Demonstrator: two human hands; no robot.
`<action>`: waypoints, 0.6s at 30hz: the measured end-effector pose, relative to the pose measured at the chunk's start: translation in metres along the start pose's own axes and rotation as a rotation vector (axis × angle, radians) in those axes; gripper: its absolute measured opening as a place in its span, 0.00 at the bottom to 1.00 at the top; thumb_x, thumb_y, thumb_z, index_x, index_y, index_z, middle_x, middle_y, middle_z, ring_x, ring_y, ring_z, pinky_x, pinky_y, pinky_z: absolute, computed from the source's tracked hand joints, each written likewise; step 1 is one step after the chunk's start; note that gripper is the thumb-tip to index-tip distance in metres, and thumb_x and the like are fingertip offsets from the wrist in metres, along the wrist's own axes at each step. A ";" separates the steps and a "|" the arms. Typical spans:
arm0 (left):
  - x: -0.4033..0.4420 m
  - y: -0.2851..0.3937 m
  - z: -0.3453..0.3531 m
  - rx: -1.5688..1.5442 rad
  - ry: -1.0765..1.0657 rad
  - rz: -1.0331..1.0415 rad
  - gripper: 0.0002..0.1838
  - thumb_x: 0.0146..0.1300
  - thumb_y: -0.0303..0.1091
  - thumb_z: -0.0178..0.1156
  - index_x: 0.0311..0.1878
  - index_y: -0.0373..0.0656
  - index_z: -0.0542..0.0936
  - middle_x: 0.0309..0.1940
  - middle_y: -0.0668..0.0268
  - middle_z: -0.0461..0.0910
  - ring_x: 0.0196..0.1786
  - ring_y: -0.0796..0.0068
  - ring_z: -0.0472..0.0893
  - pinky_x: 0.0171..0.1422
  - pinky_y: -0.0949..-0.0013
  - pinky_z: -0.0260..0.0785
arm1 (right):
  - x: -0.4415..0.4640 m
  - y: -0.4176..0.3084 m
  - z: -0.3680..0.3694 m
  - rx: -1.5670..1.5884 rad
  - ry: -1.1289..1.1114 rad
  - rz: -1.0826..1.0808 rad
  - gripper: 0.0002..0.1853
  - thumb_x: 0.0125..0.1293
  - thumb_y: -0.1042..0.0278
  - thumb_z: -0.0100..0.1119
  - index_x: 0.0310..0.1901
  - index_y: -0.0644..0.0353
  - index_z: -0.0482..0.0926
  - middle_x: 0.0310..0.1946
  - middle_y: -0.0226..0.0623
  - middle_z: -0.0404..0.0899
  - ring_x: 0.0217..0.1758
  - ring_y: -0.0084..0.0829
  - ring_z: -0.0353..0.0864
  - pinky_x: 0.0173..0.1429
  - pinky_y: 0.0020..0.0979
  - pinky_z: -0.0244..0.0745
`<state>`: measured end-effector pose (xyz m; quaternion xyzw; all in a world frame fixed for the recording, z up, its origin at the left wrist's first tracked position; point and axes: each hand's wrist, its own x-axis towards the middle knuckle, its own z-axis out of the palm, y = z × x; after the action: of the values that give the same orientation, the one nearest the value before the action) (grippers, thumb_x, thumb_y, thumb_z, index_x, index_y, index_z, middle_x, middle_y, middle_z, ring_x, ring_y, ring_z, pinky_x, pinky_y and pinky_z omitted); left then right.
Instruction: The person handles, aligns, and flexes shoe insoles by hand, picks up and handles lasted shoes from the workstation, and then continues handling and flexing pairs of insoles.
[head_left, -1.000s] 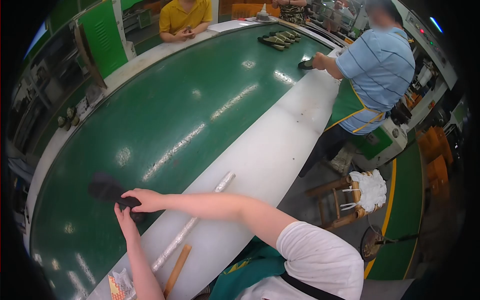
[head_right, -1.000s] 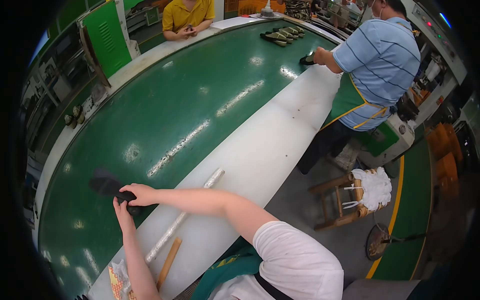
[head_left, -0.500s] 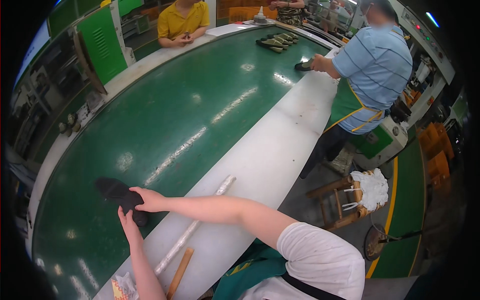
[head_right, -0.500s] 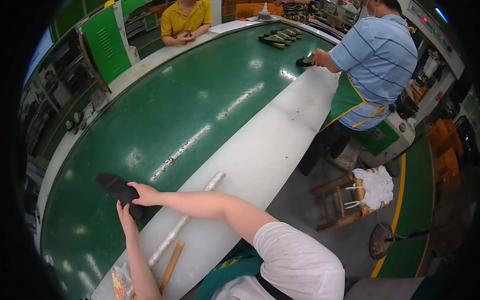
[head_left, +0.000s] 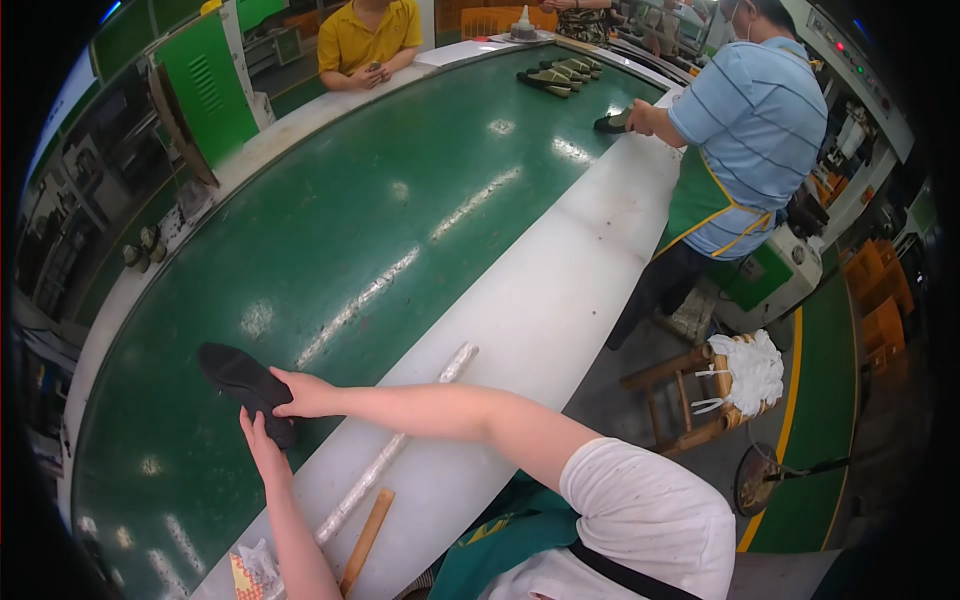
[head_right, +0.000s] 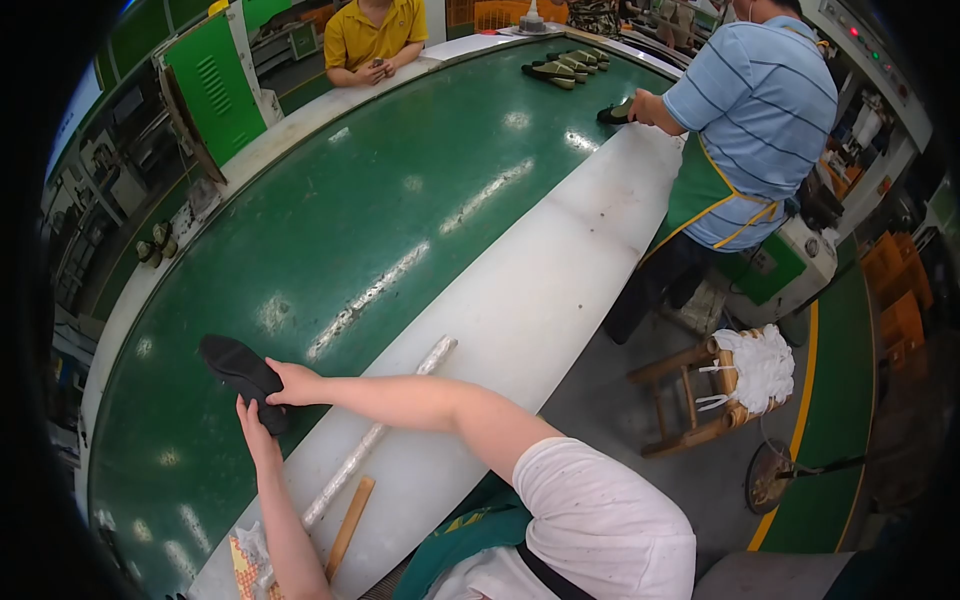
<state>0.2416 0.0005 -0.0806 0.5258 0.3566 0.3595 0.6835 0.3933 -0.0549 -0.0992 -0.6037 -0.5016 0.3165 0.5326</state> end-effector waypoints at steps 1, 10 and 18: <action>0.000 0.001 0.000 0.014 0.002 0.006 0.25 0.70 0.34 0.45 0.69 0.41 0.57 0.61 0.60 0.66 0.57 0.69 0.73 0.58 0.67 0.69 | 0.000 -0.001 -0.001 0.019 -0.007 0.004 0.49 0.47 0.56 0.70 0.67 0.71 0.55 0.58 0.58 0.69 0.60 0.49 0.71 0.63 0.38 0.67; -0.026 0.031 0.033 0.242 0.092 0.094 0.29 0.65 0.39 0.48 0.66 0.35 0.59 0.59 0.55 0.66 0.61 0.66 0.68 0.66 0.67 0.59 | -0.004 -0.017 -0.010 -0.027 -0.078 -0.036 0.35 0.55 0.66 0.67 0.62 0.68 0.63 0.51 0.47 0.76 0.51 0.32 0.79 0.51 0.31 0.76; 0.003 -0.007 0.004 0.141 0.051 0.163 0.26 0.70 0.38 0.47 0.67 0.38 0.57 0.59 0.59 0.68 0.61 0.73 0.68 0.63 0.70 0.61 | 0.005 -0.014 -0.001 0.105 -0.185 0.084 0.37 0.59 0.68 0.63 0.67 0.65 0.57 0.55 0.45 0.74 0.56 0.32 0.76 0.57 0.30 0.71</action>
<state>0.2474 -0.0001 -0.0868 0.5906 0.3544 0.4009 0.6040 0.3920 -0.0514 -0.0852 -0.5638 -0.5054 0.4189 0.5013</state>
